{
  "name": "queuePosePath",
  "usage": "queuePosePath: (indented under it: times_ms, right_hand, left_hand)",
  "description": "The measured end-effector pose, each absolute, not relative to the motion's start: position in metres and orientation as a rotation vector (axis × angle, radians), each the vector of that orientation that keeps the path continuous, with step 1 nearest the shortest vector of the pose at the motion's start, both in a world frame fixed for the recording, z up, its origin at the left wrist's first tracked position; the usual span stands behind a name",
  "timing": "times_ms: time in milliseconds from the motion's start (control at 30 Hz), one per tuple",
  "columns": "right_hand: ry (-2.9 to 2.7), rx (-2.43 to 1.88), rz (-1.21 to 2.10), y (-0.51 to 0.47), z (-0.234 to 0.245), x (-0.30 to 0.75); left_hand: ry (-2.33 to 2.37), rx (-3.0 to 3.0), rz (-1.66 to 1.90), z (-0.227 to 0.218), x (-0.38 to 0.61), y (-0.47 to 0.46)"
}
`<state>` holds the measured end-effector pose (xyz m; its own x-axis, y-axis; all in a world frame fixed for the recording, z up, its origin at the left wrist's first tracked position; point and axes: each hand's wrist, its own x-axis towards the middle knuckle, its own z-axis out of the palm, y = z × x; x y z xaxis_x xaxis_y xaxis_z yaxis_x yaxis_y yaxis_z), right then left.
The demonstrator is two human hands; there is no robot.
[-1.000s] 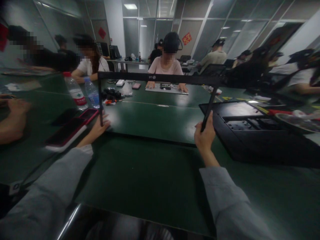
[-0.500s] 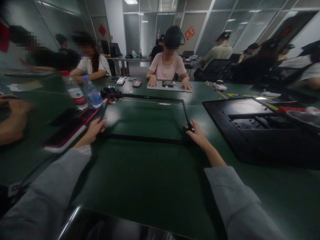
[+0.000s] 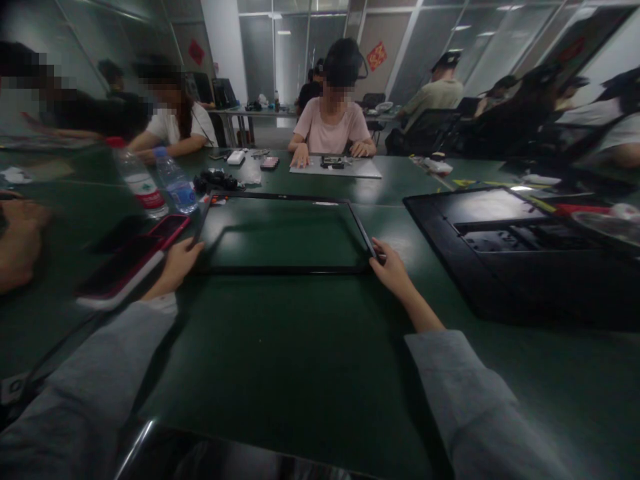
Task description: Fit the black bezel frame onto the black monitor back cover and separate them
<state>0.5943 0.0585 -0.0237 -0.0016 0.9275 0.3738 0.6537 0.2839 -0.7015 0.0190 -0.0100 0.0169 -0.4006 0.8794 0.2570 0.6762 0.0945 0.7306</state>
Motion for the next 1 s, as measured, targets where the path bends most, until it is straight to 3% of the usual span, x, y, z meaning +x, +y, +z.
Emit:
queuePosePath:
  times_ms: [333, 1000]
  right_hand:
    - [-1.840, -1.443, 0.297, 0.0549, -0.0190, 0.5913]
    - [-1.966, -1.422, 0.146, 0.0584, -0.0219, 0.5952]
  left_hand:
    - [2.332, 1.761, 0.921, 0.0159, 0.0179, -0.0143]
    - [2.354, 1.785, 0.884, 0.0112, 0.0168, -0.0138]
